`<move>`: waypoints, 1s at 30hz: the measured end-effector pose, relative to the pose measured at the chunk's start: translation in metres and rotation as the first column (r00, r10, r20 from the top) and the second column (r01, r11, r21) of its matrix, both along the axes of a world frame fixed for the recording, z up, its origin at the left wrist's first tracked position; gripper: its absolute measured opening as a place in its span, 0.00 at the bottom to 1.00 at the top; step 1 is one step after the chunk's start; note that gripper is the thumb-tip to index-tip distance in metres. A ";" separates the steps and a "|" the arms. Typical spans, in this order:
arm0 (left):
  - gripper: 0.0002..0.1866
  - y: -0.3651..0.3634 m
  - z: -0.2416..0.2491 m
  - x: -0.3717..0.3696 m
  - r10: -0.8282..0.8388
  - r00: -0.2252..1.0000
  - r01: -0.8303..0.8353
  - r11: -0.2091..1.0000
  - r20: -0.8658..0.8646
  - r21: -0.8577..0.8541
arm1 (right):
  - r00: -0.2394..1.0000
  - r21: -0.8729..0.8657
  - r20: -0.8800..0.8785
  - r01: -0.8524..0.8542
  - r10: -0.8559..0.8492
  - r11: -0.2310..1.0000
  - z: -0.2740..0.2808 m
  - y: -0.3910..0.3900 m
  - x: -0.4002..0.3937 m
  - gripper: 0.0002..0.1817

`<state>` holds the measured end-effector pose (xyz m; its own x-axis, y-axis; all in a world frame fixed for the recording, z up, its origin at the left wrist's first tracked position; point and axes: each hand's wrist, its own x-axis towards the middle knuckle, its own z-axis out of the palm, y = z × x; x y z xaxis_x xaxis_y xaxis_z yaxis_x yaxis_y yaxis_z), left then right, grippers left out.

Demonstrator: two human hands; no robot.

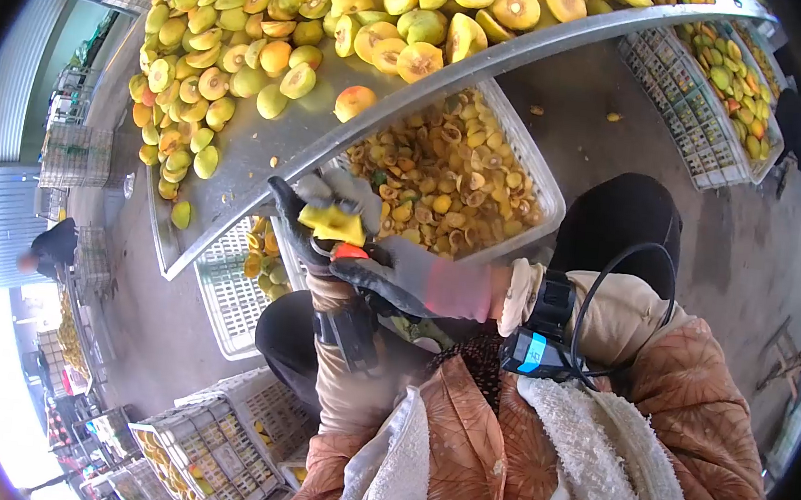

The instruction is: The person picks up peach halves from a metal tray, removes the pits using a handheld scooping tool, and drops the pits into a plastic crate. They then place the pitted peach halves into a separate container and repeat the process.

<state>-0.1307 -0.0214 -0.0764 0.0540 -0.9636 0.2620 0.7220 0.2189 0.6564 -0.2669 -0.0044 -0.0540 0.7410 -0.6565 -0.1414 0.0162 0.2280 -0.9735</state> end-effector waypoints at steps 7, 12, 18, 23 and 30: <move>0.35 0.022 0.009 0.049 0.402 0.884 -0.466 0.799 0.239 0.381 | 0.957 0.157 -0.290 0.020 0.027 0.987 -0.056 -0.006 -0.018 0.29; 0.20 0.030 0.027 0.101 0.301 -0.459 -0.782 0.311 0.836 -0.541 | 0.894 0.333 -0.447 0.160 0.006 0.929 -0.031 -0.010 -0.031 0.27; 0.21 -0.069 0.053 0.054 0.175 -0.437 -0.492 0.774 0.882 -0.398 | 0.923 0.187 -0.373 0.171 -0.091 0.967 -0.021 -0.013 -0.028 0.30; 0.32 -0.153 0.028 0.026 -0.340 -0.604 -0.406 0.909 0.721 0.089 | 0.932 0.044 -0.358 0.077 -0.056 0.996 -0.018 -0.018 -0.032 0.30; 0.18 -0.101 0.048 0.042 0.161 0.380 -0.200 0.976 0.911 -0.089 | 0.912 0.107 -0.263 0.353 -0.315 0.930 -0.009 -0.030 -0.039 0.18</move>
<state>-0.0888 -0.1228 -0.0285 -0.0235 -0.9704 0.2403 -0.3619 0.2323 0.9028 -0.3061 -0.0341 -0.0629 0.4142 -0.8170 -0.4010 -0.1099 0.3925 -0.9132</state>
